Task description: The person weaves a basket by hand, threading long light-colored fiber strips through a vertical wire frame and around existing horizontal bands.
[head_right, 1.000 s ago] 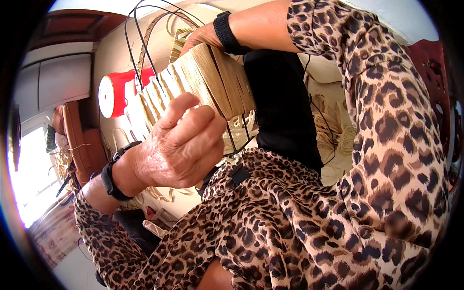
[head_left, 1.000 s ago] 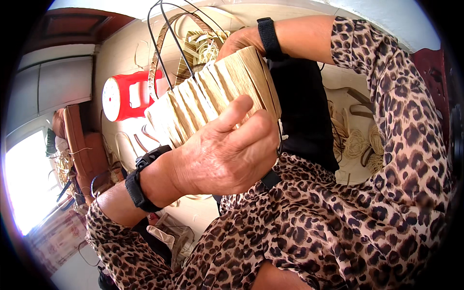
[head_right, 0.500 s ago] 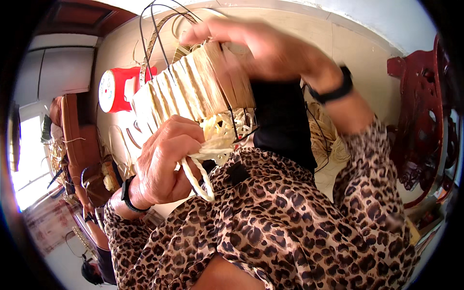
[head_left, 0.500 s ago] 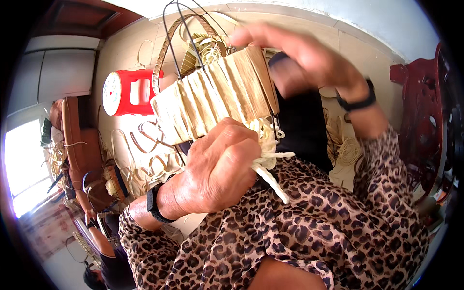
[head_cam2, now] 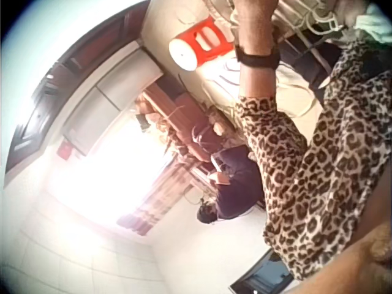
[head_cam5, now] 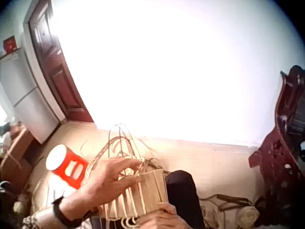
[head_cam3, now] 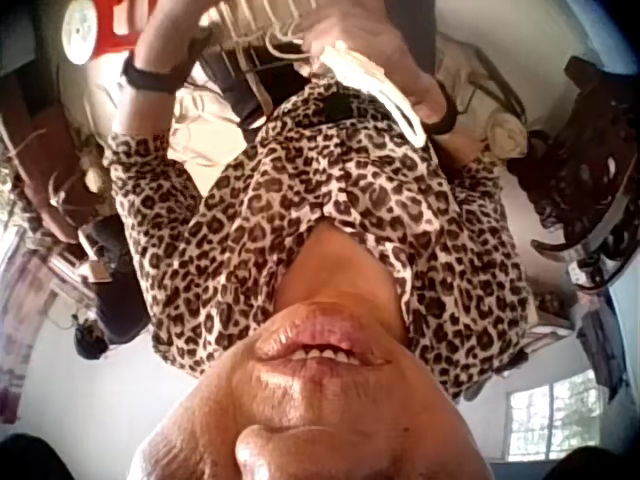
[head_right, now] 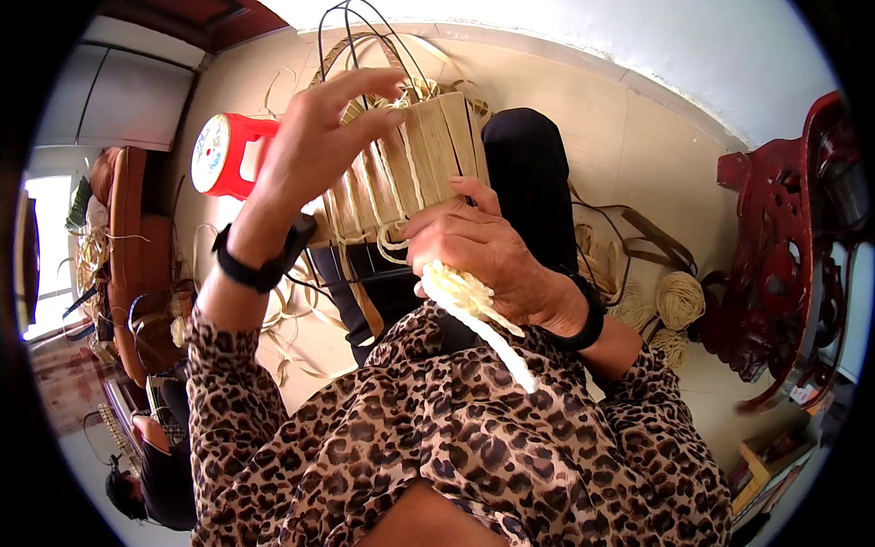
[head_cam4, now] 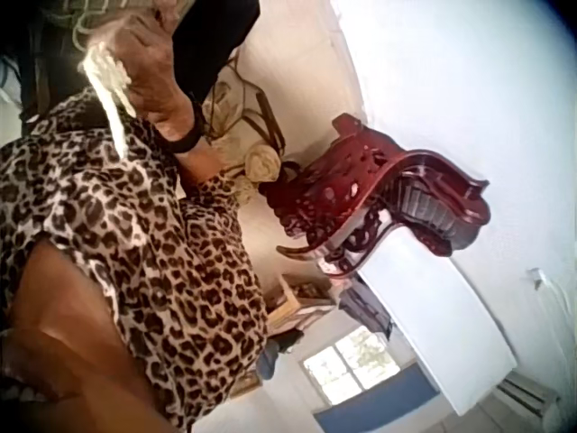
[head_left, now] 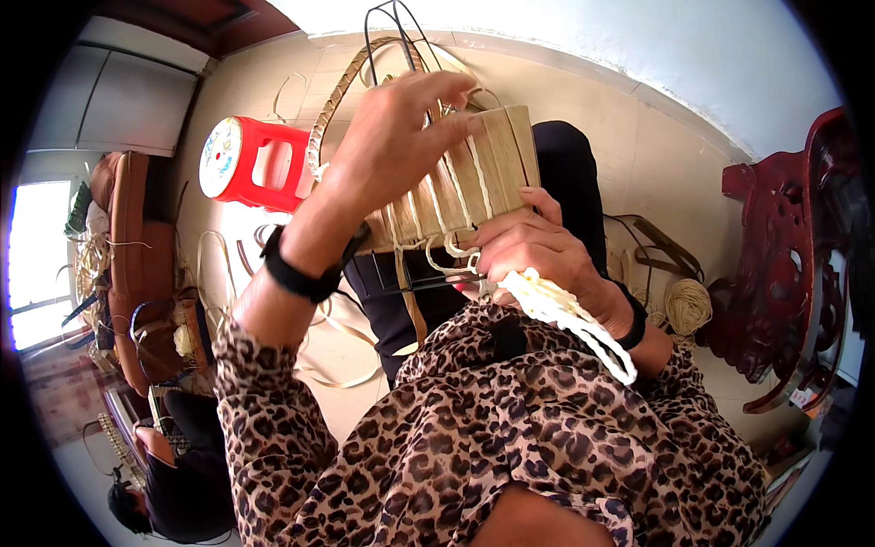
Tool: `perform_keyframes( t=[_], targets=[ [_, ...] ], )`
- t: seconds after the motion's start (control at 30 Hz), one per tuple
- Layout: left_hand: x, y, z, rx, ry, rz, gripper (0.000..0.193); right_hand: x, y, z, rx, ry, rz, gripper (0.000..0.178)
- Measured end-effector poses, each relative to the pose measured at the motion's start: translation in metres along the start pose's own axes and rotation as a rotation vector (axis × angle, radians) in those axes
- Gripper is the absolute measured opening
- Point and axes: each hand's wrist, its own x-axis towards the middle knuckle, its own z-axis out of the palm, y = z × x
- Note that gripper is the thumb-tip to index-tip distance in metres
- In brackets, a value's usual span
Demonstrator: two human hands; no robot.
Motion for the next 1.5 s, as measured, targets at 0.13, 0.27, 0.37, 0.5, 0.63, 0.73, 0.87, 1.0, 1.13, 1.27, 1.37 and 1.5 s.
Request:
perform_keyframes(
  t=[0.13,0.27,0.37,0.5,0.63,0.73,0.87,1.0,1.13,1.27,1.37,1.5],
  targets=[
    [0.014,-0.015,0.017,0.058,-0.060,0.152,0.021,-0.005,0.004,0.008,0.148,0.178,-0.046,0.020],
    [0.020,-0.021,0.026,0.044,-0.103,-0.015,0.017,-0.016,-0.015,0.007,0.530,0.233,-0.097,0.020],
    [0.031,-0.025,0.031,0.029,-0.132,-0.001,0.015,-0.036,-0.032,-0.019,0.500,0.314,0.034,0.021],
    [0.038,-0.022,0.033,0.005,-0.201,-0.036,0.017,-0.072,-0.047,-0.056,0.328,0.503,0.269,0.022],
    [0.032,-0.019,0.027,0.093,-0.198,-0.059,0.015,-0.100,-0.051,-0.081,0.112,0.670,0.540,0.023],
    [0.032,-0.020,0.028,0.068,-0.210,-0.047,0.014,-0.114,-0.049,-0.088,-0.008,0.756,0.727,0.025],
    [0.032,-0.014,0.029,0.044,-0.168,-0.041,0.014,-0.104,-0.042,-0.067,-0.020,0.749,0.900,0.027],
    [0.026,-0.022,0.034,0.106,-0.166,-0.009,0.014,-0.066,-0.032,-0.012,-0.029,0.496,0.951,0.029],
    [0.027,-0.018,0.032,0.137,-0.204,-0.017,0.012,-0.051,-0.025,0.006,-0.372,0.165,0.843,0.033],
    [0.027,-0.017,0.029,0.122,-0.207,-0.020,0.012,-0.068,-0.029,-0.012,-0.171,0.099,0.900,0.029],
    [0.029,-0.018,0.030,0.100,-0.174,0.002,0.012,-0.080,-0.026,-0.013,0.182,0.182,0.935,0.029],
    [0.034,-0.019,0.033,0.121,-0.209,0.046,0.013,-0.082,-0.031,0.008,0.508,-0.012,0.851,0.031]
  ],
)
